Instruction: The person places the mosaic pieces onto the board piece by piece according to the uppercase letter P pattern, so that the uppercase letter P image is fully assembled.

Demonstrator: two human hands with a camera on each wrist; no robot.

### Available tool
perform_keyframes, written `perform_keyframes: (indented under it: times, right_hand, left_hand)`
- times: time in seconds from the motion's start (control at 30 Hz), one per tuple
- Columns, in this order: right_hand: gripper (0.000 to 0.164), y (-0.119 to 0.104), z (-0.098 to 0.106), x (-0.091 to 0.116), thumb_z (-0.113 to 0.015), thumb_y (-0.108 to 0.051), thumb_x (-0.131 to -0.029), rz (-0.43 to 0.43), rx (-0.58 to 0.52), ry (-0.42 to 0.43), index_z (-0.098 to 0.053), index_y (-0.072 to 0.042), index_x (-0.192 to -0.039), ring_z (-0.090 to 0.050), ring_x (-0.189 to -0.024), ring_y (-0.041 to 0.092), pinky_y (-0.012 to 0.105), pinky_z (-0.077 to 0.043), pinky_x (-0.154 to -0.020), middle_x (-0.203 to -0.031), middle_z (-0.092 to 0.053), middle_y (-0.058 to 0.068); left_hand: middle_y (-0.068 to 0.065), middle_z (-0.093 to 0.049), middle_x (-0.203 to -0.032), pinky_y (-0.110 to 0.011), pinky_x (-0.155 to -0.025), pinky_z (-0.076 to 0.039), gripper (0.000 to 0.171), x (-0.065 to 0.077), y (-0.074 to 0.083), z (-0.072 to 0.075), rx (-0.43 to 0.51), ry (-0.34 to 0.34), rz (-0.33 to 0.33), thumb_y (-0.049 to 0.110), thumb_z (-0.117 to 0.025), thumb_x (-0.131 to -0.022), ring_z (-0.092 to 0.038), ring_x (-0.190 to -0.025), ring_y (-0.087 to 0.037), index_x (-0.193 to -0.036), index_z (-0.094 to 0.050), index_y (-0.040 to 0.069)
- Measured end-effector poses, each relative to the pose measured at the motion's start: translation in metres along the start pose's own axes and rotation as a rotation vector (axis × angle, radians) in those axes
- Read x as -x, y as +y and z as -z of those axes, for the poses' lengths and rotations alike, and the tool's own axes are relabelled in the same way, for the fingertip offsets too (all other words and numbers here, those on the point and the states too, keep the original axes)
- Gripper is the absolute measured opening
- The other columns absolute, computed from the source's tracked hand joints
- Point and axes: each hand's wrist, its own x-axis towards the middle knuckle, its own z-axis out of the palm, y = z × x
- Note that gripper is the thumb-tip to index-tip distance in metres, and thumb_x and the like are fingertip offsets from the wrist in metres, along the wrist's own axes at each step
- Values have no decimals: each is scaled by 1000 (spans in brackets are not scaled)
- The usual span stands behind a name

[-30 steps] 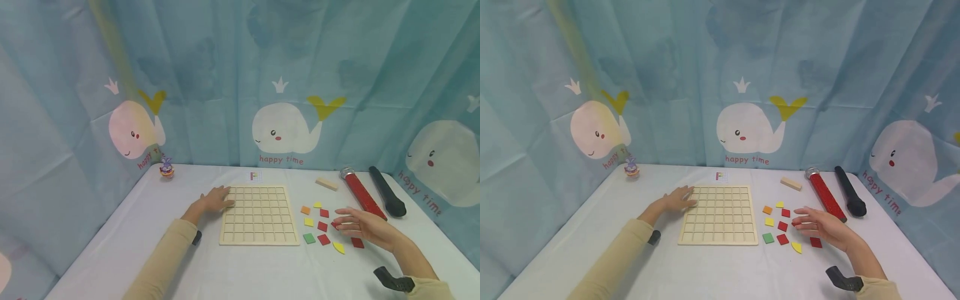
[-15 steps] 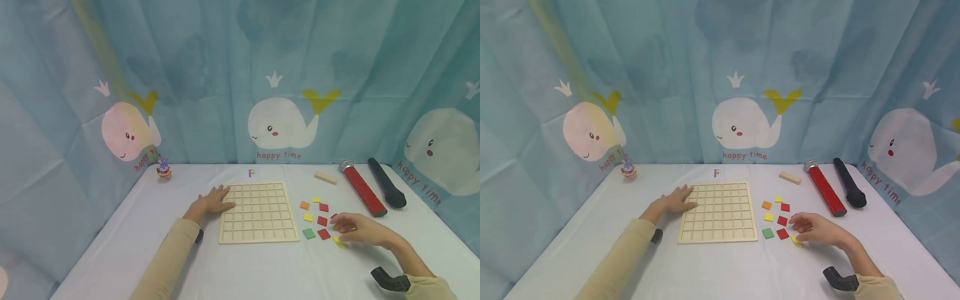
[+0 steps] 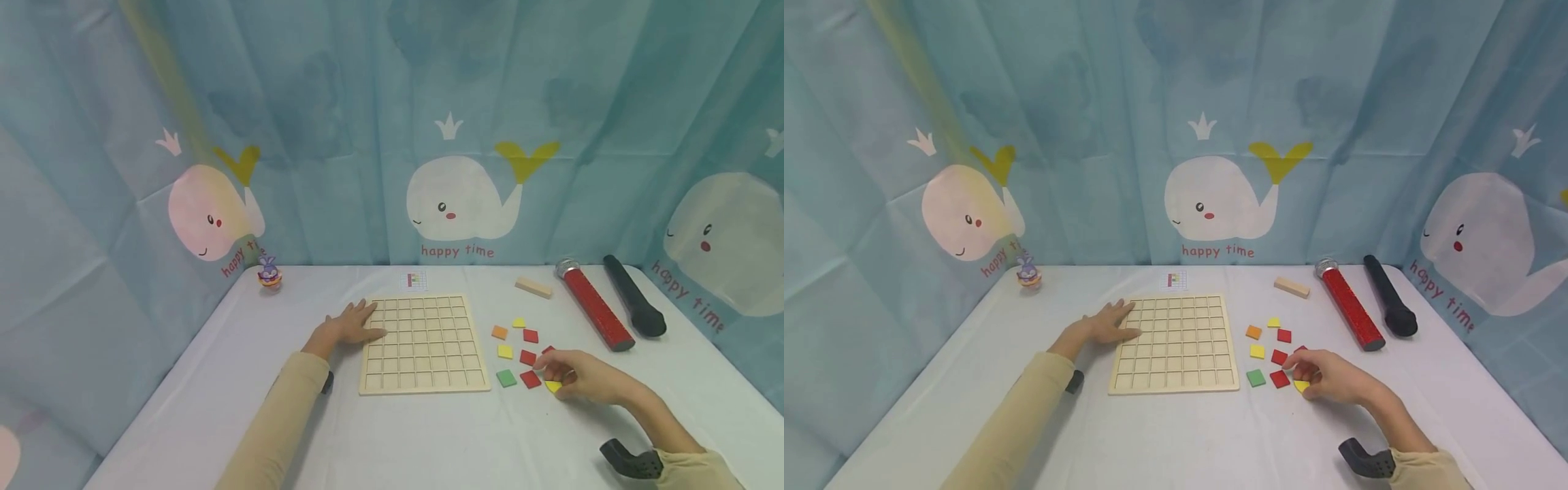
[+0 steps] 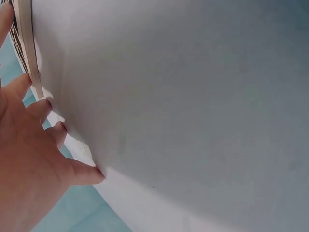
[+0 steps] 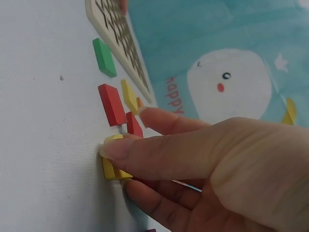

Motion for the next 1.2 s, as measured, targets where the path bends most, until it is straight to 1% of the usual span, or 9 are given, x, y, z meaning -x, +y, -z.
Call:
perform_keyframes:
  times: [0.13,0.27,0.37,0.57,0.7,0.9,1.07,1.17,1.2]
  right_hand:
    - [45,-1,-1,0,-74,3,-77,-8,15,21,-61,-3,-120,-55,-81,17,24,-50,-69,-90,-59,2]
    - [53,-2,-2,-1,-77,0,-75,-45,39,67,-59,-4,-124,-54,-82,20,23,-50,-68,-90,-56,3]
    - [55,-2,-3,-1,-79,-3,-73,-82,74,119,-59,-4,-124,-53,-82,21,24,-51,-68,-89,-56,3]
    - [56,-1,-4,-2,-83,-9,-71,-179,148,228,-61,-2,-122,-55,-74,17,24,-51,-63,-82,-60,0]
    - [55,-1,-3,-2,-83,-8,-70,-187,145,249,-61,-1,-120,-53,-74,18,25,-49,-60,-81,-58,1]
    - [49,1,-1,-2,-81,-6,-73,-169,124,245,-62,-3,-118,-51,-73,19,25,-47,-55,-82,-56,2]
    - [31,3,1,-2,-77,-12,-80,-172,92,276,-64,-4,-108,-53,-69,18,27,-48,-52,-87,-59,4]
    - [25,2,1,-2,-74,-13,-83,-188,41,295,-63,-4,-104,-55,-66,19,29,-49,-53,-89,-61,7]
    - [24,2,0,-3,-73,-14,-84,-187,31,301,-63,-4,-103,-56,-67,19,29,-50,-54,-90,-62,7]
  left_hand:
    - [-12,-8,-159,-69,-104,-2,82,-1,0,0,-6,-4,6,59,-48,-92,-1,-143,-34,-154,-16,18]
    - [-10,-7,-159,-68,-104,-2,81,-1,-1,0,-14,-3,9,60,-48,-92,-1,-144,-33,-155,-16,19]
    - [-12,-8,-159,-69,-103,-3,82,-1,-1,0,-12,-3,5,59,-48,-92,-2,-143,-34,-154,-17,17]
    - [-11,-7,-159,-68,-104,-2,82,0,0,1,-3,-6,10,60,-49,-91,-1,-143,-33,-154,-17,18]
    - [-10,-6,-159,-68,-104,-1,82,0,1,2,-7,-9,13,60,-48,-91,-1,-144,-33,-155,-16,19]
    - [-11,-6,-159,-69,-104,-2,82,0,0,2,-9,-15,14,60,-48,-91,-1,-143,-34,-155,-16,18]
    - [-11,-7,-159,-69,-104,-1,83,0,0,3,3,-14,11,60,-49,-91,-1,-143,-33,-155,-16,19]
    - [-11,-7,-159,-69,-104,-2,83,0,2,4,6,-14,10,60,-49,-91,-1,-143,-34,-154,-17,18]
    - [-11,-7,-159,-69,-104,-2,82,0,2,4,6,-14,11,60,-49,-91,-1,-143,-34,-154,-17,18]
